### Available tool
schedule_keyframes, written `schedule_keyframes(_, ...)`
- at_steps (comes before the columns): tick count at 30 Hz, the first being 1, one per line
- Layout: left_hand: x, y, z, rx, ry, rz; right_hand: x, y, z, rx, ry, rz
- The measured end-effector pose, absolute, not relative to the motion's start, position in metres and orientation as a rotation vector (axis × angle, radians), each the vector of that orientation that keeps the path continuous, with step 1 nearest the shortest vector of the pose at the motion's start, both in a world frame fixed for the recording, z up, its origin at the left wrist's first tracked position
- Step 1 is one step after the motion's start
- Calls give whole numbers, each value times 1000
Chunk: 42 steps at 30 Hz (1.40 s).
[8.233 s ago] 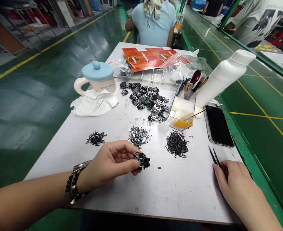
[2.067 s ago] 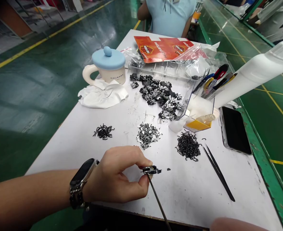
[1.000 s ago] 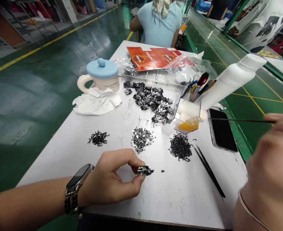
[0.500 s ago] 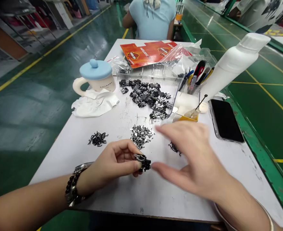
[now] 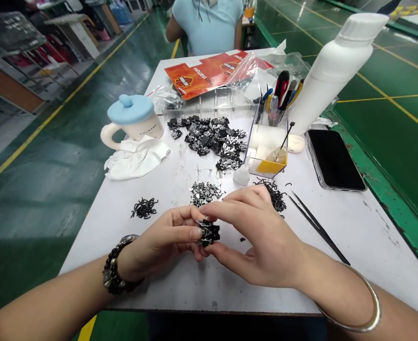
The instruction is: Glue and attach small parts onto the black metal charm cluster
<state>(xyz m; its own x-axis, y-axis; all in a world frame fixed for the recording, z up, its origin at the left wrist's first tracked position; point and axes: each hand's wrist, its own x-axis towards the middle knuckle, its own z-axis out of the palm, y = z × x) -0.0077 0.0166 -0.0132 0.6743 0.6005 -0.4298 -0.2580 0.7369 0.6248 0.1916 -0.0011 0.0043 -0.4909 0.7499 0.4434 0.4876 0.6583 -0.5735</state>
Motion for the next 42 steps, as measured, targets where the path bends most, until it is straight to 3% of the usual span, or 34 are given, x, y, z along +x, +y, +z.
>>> schedule_keyframes(20, -6, 12, -10, 473, 410, 667, 183, -2, -11, -900, -1545, 1307)
schedule_keyframes(24, -7, 10, -13, 529, 407, 640, 185, 2, -12, -858, -1499, 1283)
schedule_keyframes(27, -10, 2, -16, 630, 320, 419, 182, 7, -13, -994, -1427, 1240)
schedule_keyframes(34, -15, -15, -24, 796, 182, 117, 137, 34, -14, -1117, -2369, 1019)
schedule_keyframes(42, -8, -7, -20, 790, 87, 31, 67, 68, -26, -1039, -2613, 738)
